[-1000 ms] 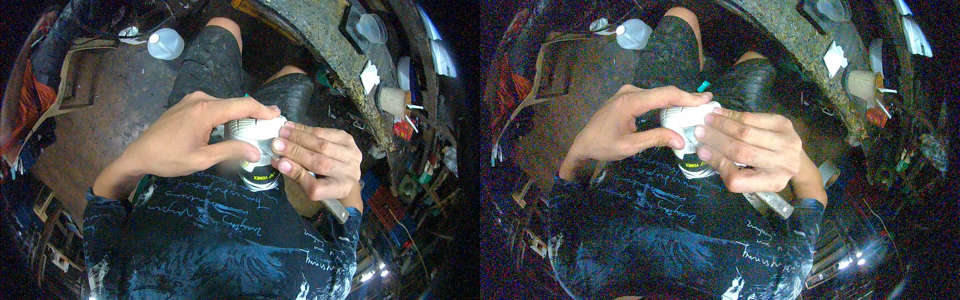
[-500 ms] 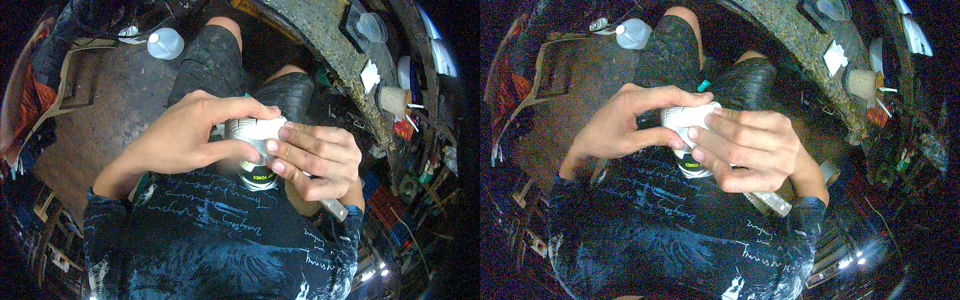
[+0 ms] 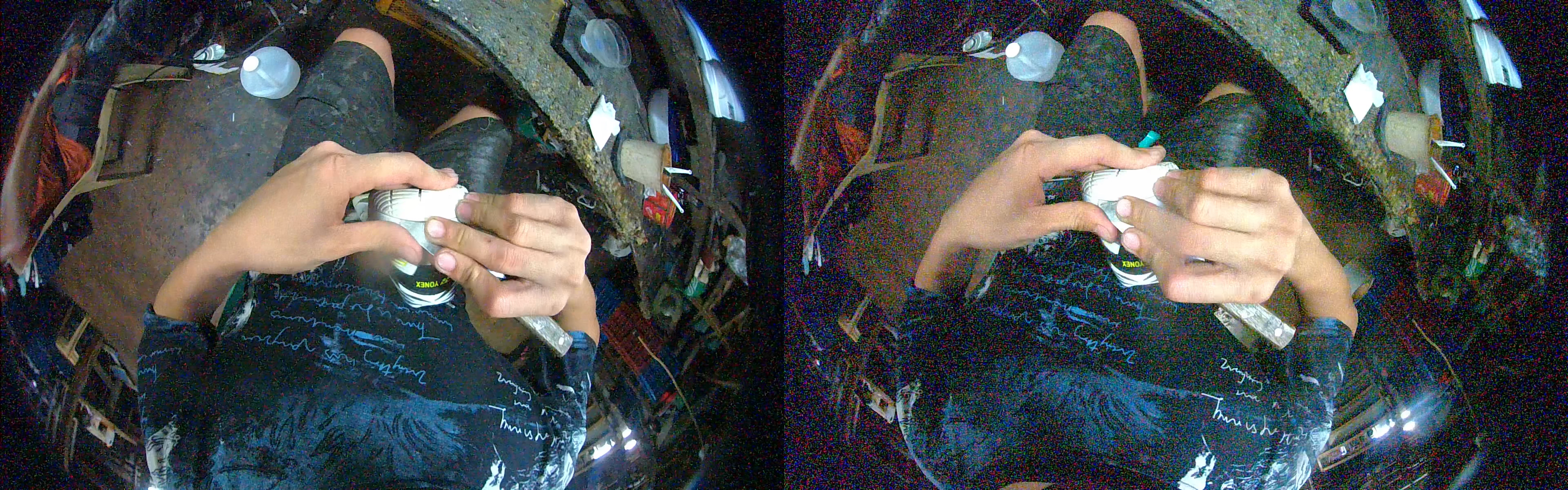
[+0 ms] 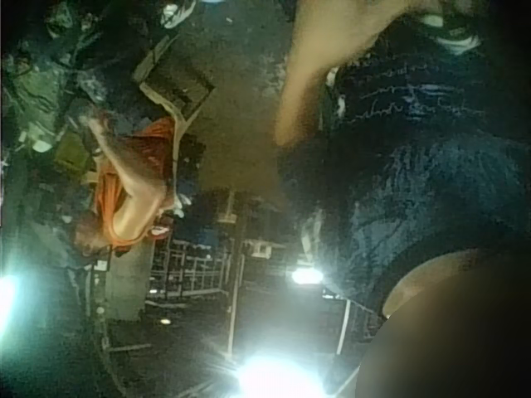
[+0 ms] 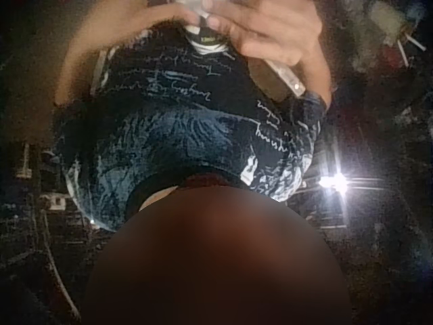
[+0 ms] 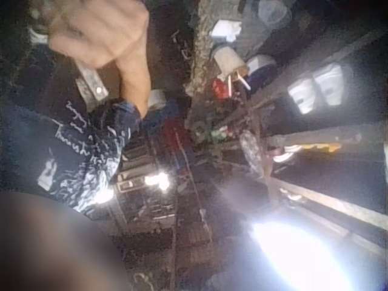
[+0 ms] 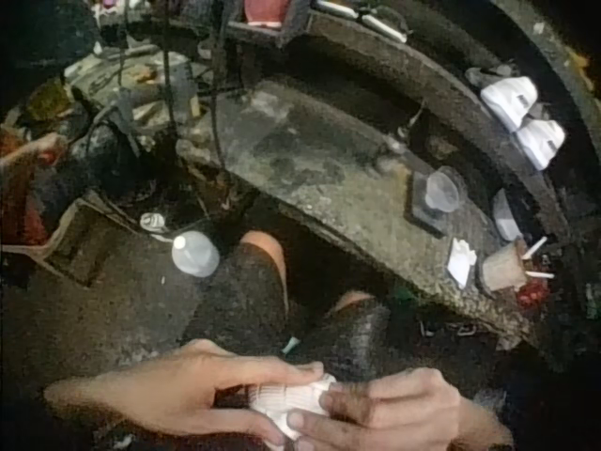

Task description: The person applies glue to the sole of a white athletic shoe using a small bottle and a metal tool, then presses the sole back onto the shoe. The person repeats the gluing and pressing steps on different sections of the sole and inspects the shoe afterward.

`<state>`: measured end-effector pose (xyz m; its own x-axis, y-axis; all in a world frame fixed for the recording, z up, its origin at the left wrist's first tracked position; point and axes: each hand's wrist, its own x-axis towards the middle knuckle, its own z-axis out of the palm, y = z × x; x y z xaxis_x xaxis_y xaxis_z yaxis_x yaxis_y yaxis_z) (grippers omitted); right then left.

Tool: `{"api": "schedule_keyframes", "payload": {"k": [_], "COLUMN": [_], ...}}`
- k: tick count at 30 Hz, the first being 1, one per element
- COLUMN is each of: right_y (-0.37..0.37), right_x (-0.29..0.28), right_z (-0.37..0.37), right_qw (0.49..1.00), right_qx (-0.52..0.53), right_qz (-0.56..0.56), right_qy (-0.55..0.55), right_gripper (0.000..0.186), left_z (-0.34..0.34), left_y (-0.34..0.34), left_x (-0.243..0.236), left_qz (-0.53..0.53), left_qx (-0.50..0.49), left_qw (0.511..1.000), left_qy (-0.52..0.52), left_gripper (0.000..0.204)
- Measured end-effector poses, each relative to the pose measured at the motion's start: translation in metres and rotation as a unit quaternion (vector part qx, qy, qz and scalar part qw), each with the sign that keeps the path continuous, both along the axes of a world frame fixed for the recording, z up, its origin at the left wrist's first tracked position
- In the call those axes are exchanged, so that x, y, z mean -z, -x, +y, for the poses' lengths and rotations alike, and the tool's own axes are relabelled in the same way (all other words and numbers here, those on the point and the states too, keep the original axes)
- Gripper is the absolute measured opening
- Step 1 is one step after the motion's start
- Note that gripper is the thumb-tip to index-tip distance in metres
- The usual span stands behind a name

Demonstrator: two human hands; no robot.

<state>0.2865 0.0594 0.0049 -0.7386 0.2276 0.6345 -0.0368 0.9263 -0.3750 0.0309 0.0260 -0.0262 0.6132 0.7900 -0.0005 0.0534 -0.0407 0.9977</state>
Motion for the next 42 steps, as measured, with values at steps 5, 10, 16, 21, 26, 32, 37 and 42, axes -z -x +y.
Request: {"api": "schedule_keyframes", "payload": {"k": [5, 10, 16, 21, 26, 32, 37, 42], "right_y": [0.004, 0.003, 0.008, -0.003, -0.012, -0.038, -0.057, -0.059], "right_x": [0.006, 0.004, 0.003, -0.002, 0.009, 0.017, 0.045, 0.071], "right_z": [0.0, 0.0, 0.002, 0.026, 0.039, 0.032, 0.075, 0.128], "right_qw": [0.999, 0.999, 0.999, 0.996, 0.916, 0.75, 0.704, 0.709], "right_qx": [0.016, 0.026, 0.038, -0.015, -0.143, 0.425, 0.506, 0.589], "right_qz": [0.03, 0.011, 0.004, -0.036, 0.182, 0.119, -0.061, -0.166], "right_qy": [-0.02, -0.02, -0.021, 0.08, 0.326, 0.493, 0.494, 0.35], "right_gripper": [0.02, 0.02, 0.018, 0.031, 0.036, 0.028, 0.038, 0.058], "left_z": [0.002, 0.002, 0.004, 0.016, 0.015, 0.017, 0.02, 0.016], "left_y": [0.0, 0.0, 0.003, 0.007, 0.009, 0.019, 0.024, 0.024], "left_x": [-0.001, -0.002, 0.0, 0.0, -0.006, -0.007, -0.023, -0.046], "left_qz": [0.01, 0.007, 0.014, -0.054, -0.049, -0.004, 0.151, 0.241], "left_qx": [0.003, -0.001, 0.003, 0.024, 0.022, -0.016, -0.01, 0.004], "left_qw": [1.0, 1.0, 1.0, 0.995, 0.996, 1.0, 0.984, 0.96], "left_qy": [-0.004, -0.011, -0.018, 0.078, 0.066, 0.014, -0.098, -0.144], "left_gripper": [0.058, 0.058, 0.057, 0.056, 0.053, 0.04, 0.036, 0.034]}}
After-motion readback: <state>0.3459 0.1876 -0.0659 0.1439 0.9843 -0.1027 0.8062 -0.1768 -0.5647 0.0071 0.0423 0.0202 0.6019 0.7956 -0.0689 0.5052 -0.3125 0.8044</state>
